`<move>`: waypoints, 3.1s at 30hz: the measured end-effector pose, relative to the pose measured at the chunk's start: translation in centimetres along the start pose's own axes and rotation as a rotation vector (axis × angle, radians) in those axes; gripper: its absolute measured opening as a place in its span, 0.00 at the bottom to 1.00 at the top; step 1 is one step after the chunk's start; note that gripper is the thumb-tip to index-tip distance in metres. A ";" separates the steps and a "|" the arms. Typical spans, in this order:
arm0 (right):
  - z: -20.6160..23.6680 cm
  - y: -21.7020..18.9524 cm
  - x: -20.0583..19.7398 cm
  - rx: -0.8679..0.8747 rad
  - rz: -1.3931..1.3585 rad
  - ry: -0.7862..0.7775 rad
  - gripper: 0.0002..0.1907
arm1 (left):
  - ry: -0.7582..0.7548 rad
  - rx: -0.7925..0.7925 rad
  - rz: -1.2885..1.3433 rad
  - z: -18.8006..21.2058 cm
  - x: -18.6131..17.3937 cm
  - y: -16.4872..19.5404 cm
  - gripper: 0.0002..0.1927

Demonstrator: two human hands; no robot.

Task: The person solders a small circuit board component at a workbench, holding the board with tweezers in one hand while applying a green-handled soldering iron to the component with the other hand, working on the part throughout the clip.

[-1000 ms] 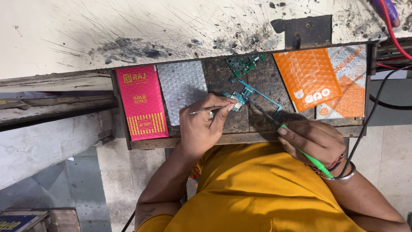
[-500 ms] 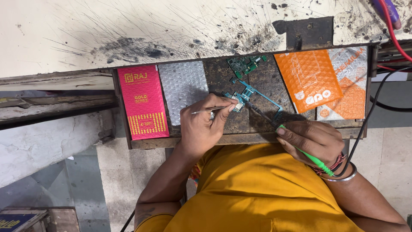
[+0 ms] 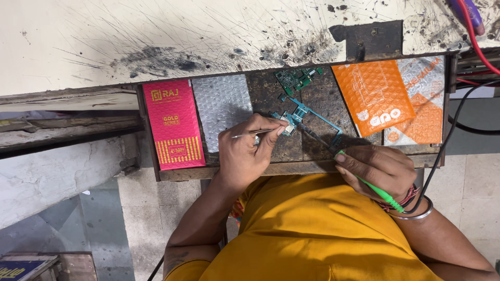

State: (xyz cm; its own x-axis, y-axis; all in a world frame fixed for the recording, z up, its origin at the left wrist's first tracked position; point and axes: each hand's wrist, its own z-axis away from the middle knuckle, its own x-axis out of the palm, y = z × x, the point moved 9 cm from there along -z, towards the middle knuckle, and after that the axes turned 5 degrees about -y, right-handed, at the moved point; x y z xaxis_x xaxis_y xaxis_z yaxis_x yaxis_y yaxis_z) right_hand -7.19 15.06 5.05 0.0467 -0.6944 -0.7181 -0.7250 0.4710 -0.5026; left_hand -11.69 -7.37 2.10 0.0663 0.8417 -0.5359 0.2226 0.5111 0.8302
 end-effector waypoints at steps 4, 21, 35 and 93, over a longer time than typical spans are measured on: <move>0.0 -0.5 0.3 -0.059 0.036 -0.029 0.18 | 0.012 0.008 0.003 0.0 -0.2 0.2 0.06; -0.1 -1.8 0.6 -0.182 0.082 -0.056 0.14 | 0.019 0.041 -0.015 0.0 -0.3 0.7 0.06; 0.7 -0.6 0.2 -0.053 0.125 -0.018 0.16 | 0.017 0.028 0.005 -0.2 -0.5 0.4 0.05; -0.1 -0.8 0.5 -0.120 0.050 -0.032 0.17 | 0.007 0.012 -0.010 0.0 -0.2 0.3 0.06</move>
State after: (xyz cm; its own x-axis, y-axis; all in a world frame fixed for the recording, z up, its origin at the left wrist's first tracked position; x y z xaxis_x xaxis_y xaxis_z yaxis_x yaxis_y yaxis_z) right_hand -6.64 14.27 5.16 0.0292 -0.6532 -0.7566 -0.8040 0.4344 -0.4060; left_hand -11.66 -7.40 2.49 0.0567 0.8376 -0.5434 0.2350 0.5178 0.8226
